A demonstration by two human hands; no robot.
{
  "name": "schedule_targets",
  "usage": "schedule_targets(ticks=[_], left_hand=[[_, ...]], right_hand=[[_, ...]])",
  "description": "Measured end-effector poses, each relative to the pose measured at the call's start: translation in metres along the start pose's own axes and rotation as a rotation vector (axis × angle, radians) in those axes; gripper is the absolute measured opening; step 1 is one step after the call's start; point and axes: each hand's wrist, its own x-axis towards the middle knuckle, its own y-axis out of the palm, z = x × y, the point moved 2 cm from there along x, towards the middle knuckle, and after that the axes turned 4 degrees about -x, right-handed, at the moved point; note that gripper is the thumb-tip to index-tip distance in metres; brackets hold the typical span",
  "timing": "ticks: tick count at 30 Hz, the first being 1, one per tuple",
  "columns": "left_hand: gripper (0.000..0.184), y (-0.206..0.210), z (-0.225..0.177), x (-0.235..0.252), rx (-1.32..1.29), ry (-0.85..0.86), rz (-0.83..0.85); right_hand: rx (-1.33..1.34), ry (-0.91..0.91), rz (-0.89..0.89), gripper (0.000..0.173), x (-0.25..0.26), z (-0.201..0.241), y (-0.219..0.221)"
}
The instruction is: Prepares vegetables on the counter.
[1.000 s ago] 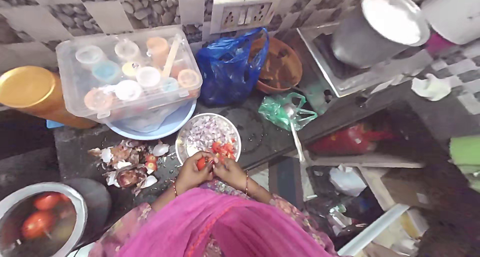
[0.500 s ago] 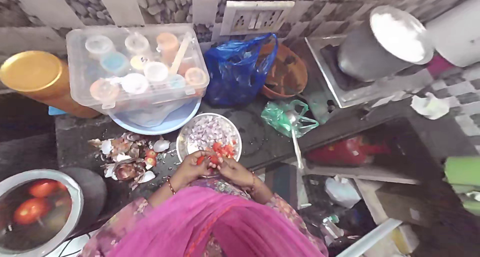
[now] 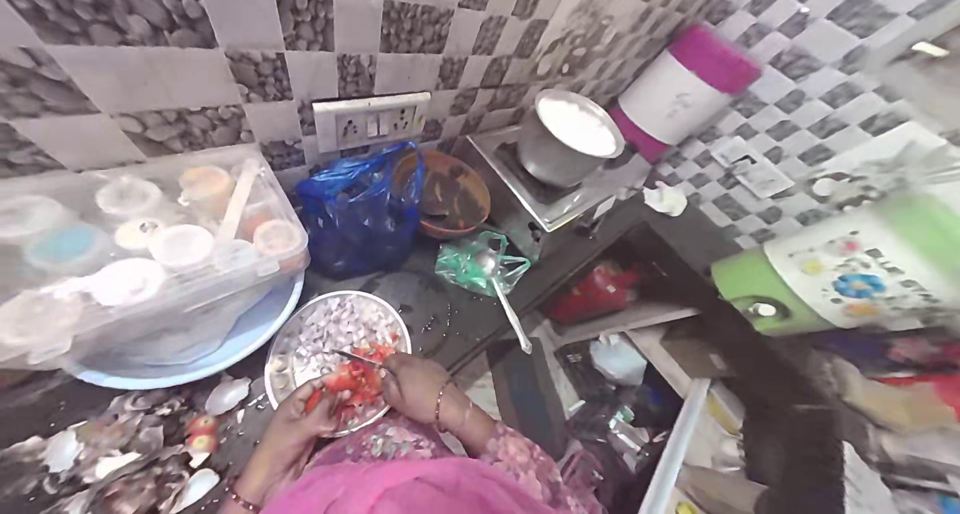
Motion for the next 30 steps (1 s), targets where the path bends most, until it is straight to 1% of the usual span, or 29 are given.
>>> schedule_targets(ticks=[2, 3, 6, 8, 11, 14, 18, 23, 30], left_hand=[[0.039, 0.0, -0.002, 0.001, 0.041, 0.026, 0.001], [0.037, 0.0, -0.003, 0.001, 0.048, 0.029, 0.006], [0.032, 0.004, -0.013, -0.003, -0.002, 0.018, 0.058], [0.03, 0.005, -0.02, -0.007, -0.082, 0.011, 0.133], [0.03, 0.01, -0.024, -0.008, -0.184, 0.019, 0.277], [0.029, 0.012, -0.023, -0.009, -0.208, 0.006, 0.376], [0.031, 0.011, -0.024, -0.01, -0.185, 0.02, 0.403], [0.029, 0.012, -0.023, -0.007, -0.207, 0.008, 0.446], [0.028, 0.015, -0.027, -0.006, -0.247, -0.007, 0.441]], right_hand=[[0.032, -0.052, -0.044, 0.042, -0.005, 0.0, -0.004], [0.07, -0.091, -0.1, 0.042, -0.009, -0.001, -0.007], [0.251, -0.25, -0.367, 0.037, -0.016, -0.007, -0.008], [0.361, -0.354, -0.445, 0.034, -0.015, -0.01, -0.004], [0.481, -0.425, -0.43, 0.032, -0.01, -0.01, 0.003], [0.466, -0.454, -0.361, 0.042, -0.003, -0.007, 0.011], [0.414, -0.517, -0.344, 0.045, 0.003, 0.001, 0.012], [0.383, -0.499, -0.296, 0.051, 0.005, 0.008, 0.01], [0.356, -0.561, -0.358, 0.049, 0.008, 0.014, 0.013]])
